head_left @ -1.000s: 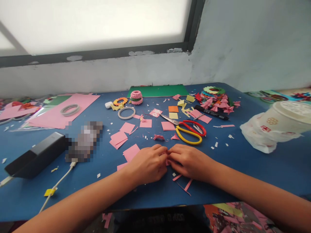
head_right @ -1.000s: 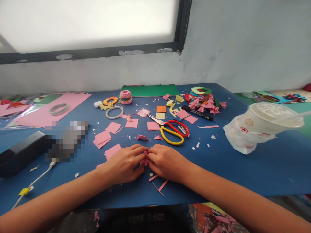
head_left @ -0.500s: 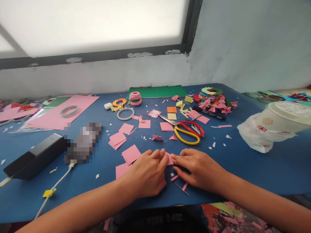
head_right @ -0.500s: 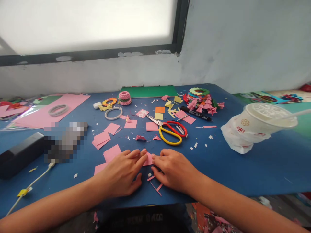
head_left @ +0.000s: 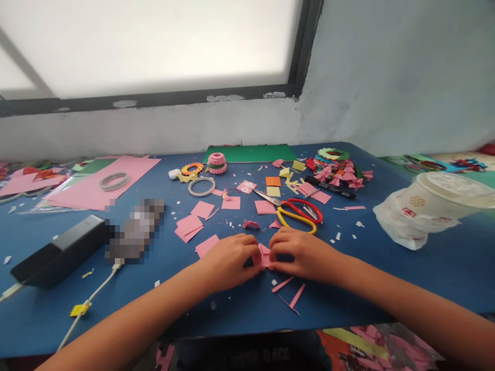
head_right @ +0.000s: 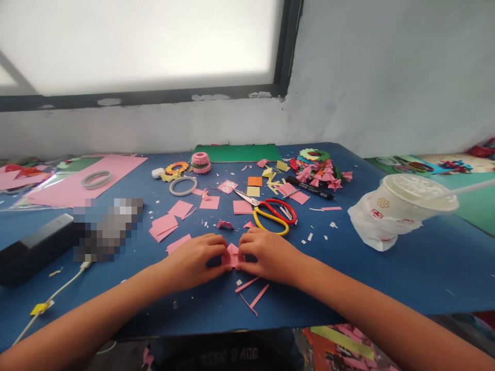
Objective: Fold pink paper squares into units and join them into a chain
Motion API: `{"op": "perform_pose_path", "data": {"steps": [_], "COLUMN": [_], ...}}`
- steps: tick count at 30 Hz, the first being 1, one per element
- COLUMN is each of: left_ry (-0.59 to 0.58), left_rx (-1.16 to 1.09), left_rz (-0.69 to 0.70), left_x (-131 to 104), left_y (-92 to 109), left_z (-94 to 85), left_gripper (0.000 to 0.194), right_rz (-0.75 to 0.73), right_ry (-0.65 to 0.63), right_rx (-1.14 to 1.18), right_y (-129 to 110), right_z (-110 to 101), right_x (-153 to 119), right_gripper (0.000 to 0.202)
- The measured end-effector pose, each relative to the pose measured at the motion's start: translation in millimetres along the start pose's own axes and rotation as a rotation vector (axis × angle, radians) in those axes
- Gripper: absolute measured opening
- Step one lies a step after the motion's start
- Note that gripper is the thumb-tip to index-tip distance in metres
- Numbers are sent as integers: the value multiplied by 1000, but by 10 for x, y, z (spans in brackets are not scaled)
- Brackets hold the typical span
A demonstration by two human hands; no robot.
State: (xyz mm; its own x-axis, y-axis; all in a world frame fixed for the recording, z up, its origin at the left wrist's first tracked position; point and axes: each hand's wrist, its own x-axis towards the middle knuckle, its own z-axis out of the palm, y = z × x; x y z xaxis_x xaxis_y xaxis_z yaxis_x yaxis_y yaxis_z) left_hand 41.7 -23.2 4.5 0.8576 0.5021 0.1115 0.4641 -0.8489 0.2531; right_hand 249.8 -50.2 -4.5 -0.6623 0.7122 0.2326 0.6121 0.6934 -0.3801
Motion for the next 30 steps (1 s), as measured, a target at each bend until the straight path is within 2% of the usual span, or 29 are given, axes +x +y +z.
{"op": "perform_pose_path", "data": {"steps": [5, 9, 18, 23, 30], "left_ry": [31, 50, 47, 79, 64], "left_rx": [-236, -293, -230, -151, -81], "left_rz": [-56, -77, -112, -87, -52], "left_x": [13, 45, 56, 51, 56], "left_y": [-94, -105, -85, -43, -34], "left_z": [48, 58, 87, 106, 114], "left_gripper": [17, 17, 12, 8, 5], "right_rz": [58, 94, 126, 126, 145], "right_ry": [-52, -44, -62, -65, -73], "right_rx": [139, 165, 133, 106, 106], "right_y": [30, 76, 91, 108, 85], "right_z": [14, 69, 74, 104, 113], "right_x": [70, 104, 117, 136, 136], "right_gripper": [18, 16, 18, 16, 12]}}
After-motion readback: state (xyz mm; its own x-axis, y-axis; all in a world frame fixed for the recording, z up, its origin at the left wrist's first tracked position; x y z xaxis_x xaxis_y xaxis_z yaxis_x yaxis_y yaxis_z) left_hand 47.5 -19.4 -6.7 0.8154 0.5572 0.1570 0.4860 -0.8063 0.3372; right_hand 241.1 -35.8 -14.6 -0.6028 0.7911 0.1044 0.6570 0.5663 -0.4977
